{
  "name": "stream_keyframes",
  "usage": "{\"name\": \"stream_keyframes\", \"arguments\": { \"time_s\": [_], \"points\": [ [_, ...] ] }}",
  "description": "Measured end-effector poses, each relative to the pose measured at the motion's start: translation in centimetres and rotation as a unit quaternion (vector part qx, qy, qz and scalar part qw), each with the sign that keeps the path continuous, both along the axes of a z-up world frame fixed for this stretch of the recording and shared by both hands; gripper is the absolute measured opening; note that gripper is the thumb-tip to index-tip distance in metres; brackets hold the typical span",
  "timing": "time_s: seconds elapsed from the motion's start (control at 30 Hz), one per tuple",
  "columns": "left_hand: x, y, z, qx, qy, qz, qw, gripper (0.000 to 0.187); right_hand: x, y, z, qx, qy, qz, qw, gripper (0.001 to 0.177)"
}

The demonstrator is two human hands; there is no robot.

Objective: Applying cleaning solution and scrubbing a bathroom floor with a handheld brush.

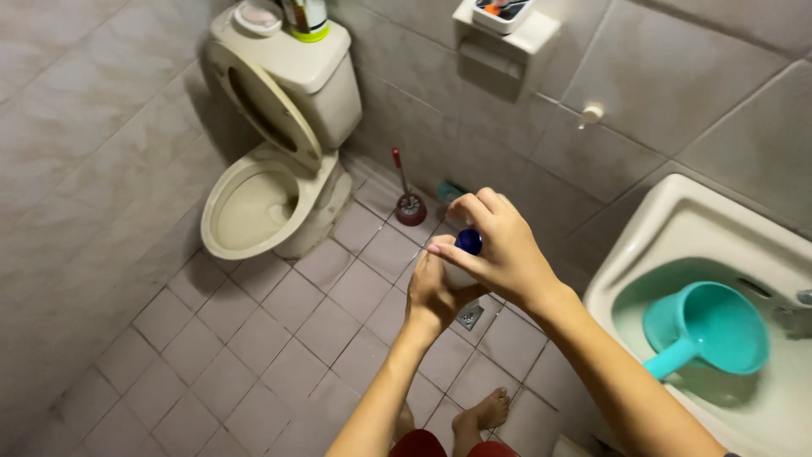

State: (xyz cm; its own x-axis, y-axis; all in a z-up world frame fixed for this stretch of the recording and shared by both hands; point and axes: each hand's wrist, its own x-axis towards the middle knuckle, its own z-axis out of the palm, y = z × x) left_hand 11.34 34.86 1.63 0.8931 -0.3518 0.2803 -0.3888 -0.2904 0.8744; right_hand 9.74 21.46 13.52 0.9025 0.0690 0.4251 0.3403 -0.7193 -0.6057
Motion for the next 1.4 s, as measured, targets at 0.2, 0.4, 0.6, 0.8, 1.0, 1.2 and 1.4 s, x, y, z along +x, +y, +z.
{"name": "stream_keyframes", "arguments": {
  "time_s": [0.2, 0.4, 0.6, 0.8, 1.0, 1.2, 1.4],
  "points": [
    [0.2, 6.5, -0.7, 0.035, 0.066, 0.039, 0.996, 0.076, 0.5, 5.3, -1.9, 0.047, 0.01, 0.054, 0.997, 0.036],
    [0.4, 12.5, -2.2, 0.015, 0.082, 0.024, 0.996, 0.081, 1.1, 9.5, -3.4, 0.146, 0.059, 0.122, 0.98, 0.036],
    [-0.1, 17.0, -3.7, -0.001, 0.098, 0.072, 0.993, 0.081, 2.0, 11.3, -7.8, 0.398, 0.157, 0.049, 0.902, 0.028],
    [-0.2, 19.9, -4.1, -0.049, 0.161, 0.124, 0.978, 0.081, -0.5, 10.8, -21.5, 0.525, 0.259, -0.007, 0.811, 0.037],
    [0.0, 19.5, -5.1, -0.021, 0.152, 0.221, 0.963, 0.075, -5.5, 18.8, -19.5, 0.01, 0.214, -0.076, 0.974, 0.077],
    [0.6, 16.5, -9.8, 0.035, 0.228, 0.314, 0.921, 0.074, -5.4, 21.8, -19.5, -0.094, 0.188, -0.152, 0.966, 0.092],
    [0.7, 13.7, -8.3, 0.069, 0.274, 0.366, 0.887, 0.074, -3.5, 19.3, -21.0, -0.254, 0.166, -0.184, 0.935, 0.088]
  ]
}}
